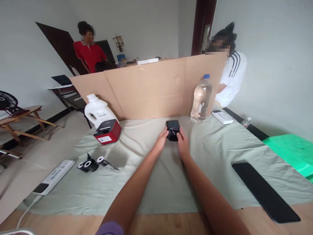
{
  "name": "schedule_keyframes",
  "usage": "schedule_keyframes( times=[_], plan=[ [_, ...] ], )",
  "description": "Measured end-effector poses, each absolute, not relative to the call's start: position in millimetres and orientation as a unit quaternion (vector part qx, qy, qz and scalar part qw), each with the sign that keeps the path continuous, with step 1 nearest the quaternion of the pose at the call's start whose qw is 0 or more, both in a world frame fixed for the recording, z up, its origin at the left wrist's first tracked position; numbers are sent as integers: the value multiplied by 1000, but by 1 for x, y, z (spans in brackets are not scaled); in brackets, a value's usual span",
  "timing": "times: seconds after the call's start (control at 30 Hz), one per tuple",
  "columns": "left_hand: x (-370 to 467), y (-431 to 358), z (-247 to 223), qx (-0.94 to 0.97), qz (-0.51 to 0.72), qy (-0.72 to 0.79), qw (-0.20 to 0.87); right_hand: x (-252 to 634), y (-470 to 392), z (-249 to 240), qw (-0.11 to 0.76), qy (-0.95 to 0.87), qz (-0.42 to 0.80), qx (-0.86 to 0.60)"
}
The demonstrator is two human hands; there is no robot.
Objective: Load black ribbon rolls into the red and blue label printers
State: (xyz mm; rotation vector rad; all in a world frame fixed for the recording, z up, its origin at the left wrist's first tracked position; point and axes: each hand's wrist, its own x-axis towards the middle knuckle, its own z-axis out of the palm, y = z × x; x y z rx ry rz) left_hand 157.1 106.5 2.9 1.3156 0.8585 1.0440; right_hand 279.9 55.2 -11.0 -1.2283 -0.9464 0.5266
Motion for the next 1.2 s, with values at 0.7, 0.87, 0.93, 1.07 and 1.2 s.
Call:
schedule_keyframes(
  times=[0.7, 0.87, 0.93, 1.07, 1.2],
  plan=[
    [7, 40, -14, 618, 448, 453, 460, 142, 9, -22, 585, -459, 314, -590],
    [3, 38, -8, 664, 424, 504, 354, 139, 3, -21, 579, -466, 292, -602],
    [1, 39, -6, 686, 401, 535, 287, 137, 2, -20, 579, -468, 288, -602],
    [-2, 40, -8, 717, 363, 554, 219, 137, 1, -18, 575, -474, 295, -598],
    [0, 39, -9, 720, 327, 575, 209, 139, 3, -17, 570, -473, 301, -601]
  ],
)
